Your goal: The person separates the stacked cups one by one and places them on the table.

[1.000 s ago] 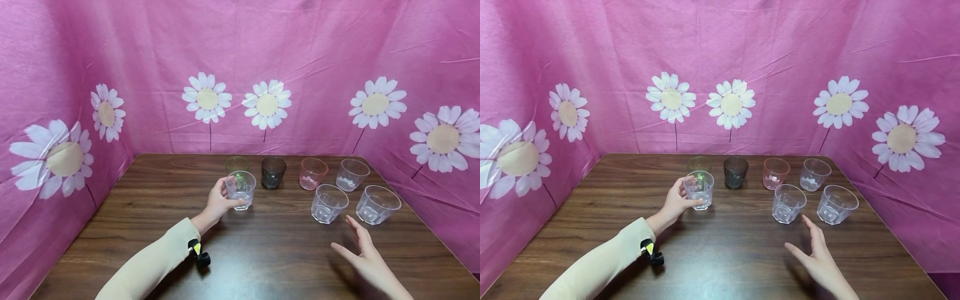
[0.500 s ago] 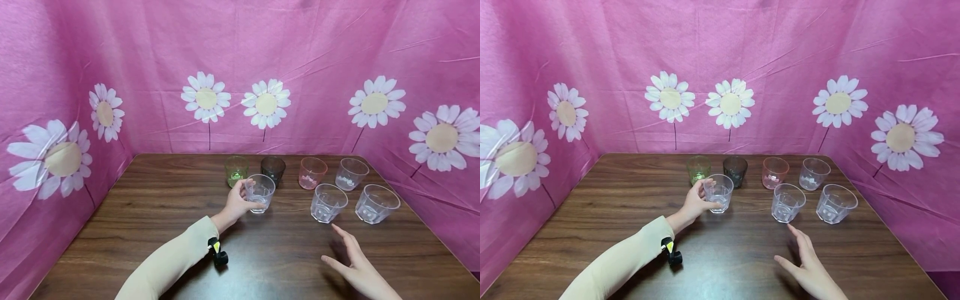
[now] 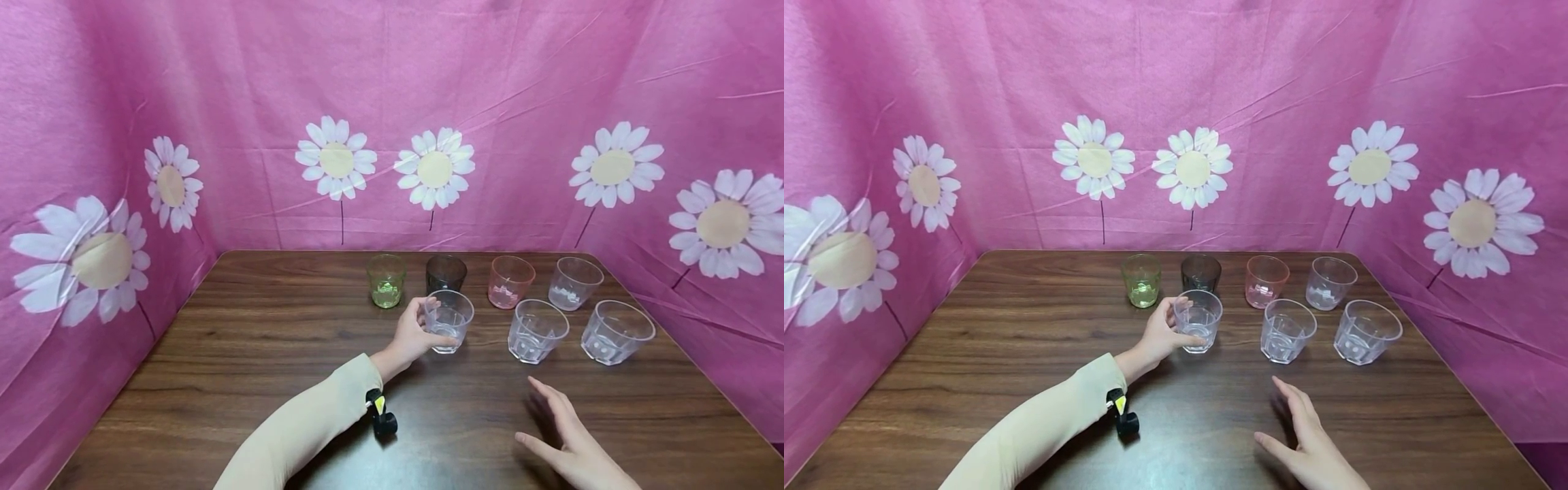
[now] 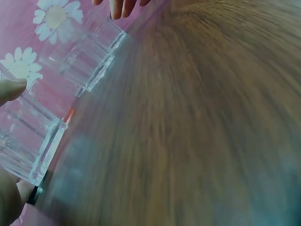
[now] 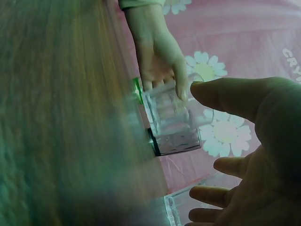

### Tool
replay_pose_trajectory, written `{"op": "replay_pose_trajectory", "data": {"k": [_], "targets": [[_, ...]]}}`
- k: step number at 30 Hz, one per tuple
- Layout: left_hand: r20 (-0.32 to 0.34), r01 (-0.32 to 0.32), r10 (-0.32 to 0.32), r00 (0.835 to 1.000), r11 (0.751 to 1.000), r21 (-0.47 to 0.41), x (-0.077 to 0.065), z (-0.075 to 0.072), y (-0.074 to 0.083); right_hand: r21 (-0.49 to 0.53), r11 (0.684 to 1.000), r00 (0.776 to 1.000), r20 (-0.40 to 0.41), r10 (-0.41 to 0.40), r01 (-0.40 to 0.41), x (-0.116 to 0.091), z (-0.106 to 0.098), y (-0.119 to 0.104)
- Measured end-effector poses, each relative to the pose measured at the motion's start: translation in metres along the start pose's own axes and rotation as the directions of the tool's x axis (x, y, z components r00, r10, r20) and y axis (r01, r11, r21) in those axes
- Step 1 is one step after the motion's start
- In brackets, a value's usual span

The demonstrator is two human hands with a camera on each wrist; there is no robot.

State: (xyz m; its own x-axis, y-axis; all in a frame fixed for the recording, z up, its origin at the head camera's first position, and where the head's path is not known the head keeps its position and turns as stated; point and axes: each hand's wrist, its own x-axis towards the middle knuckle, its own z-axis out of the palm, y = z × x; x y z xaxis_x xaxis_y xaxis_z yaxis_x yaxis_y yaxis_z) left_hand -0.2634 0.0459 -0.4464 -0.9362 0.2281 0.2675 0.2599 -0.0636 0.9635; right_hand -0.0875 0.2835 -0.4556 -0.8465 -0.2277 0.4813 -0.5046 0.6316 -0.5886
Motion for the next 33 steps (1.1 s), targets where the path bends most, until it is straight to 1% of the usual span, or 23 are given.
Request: {"op": "replay_pose_trajectory", "data": {"k": [7, 13, 18, 22, 24, 28, 30, 33], "targets": [[0.031, 0.011, -0.011, 0.999, 1.000, 0.019, -0.002, 0.008, 0.000, 0.009, 1.000, 0.999, 0.039, -0.024, 0.024, 0.000, 0.006, -0.003], [0.067, 0.028, -0.028, 0.997, 1.000, -0.002, -0.003, 0.009, -0.002, -0.007, 0.999, 0.997, 0.057, -0.045, 0.046, 0.002, 0.007, -0.005], [0.076, 0.026, -0.025, 0.997, 1.000, -0.005, -0.004, 0.009, -0.002, -0.023, 0.999, 0.996, 0.081, -0.040, 0.042, 0.004, 0.007, -0.006], [0.084, 0.029, -0.029, 0.996, 1.000, 0.002, -0.004, 0.010, -0.003, -0.042, 0.997, 0.994, 0.095, -0.059, 0.063, 0.005, 0.006, -0.007], [0.088, 0.028, -0.027, 0.996, 1.000, -0.001, -0.005, 0.011, -0.002, -0.053, 0.997, 0.993, 0.107, -0.055, 0.061, 0.005, 0.005, -0.007], [0.108, 0.017, -0.016, 0.994, 1.000, -0.008, -0.005, 0.011, -0.001, -0.055, 0.998, 0.988, 0.151, -0.020, 0.028, 0.007, 0.003, -0.007], [0.116, 0.024, -0.025, 0.993, 1.000, 0.012, -0.006, 0.010, 0.000, -0.051, 0.999, 0.984, 0.179, -0.006, 0.016, 0.008, 0.001, -0.008], [0.125, 0.042, -0.048, 0.991, 0.998, 0.047, -0.010, 0.006, 0.001, -0.049, 0.998, 0.979, 0.201, -0.032, 0.042, 0.012, 0.000, -0.009]]}}
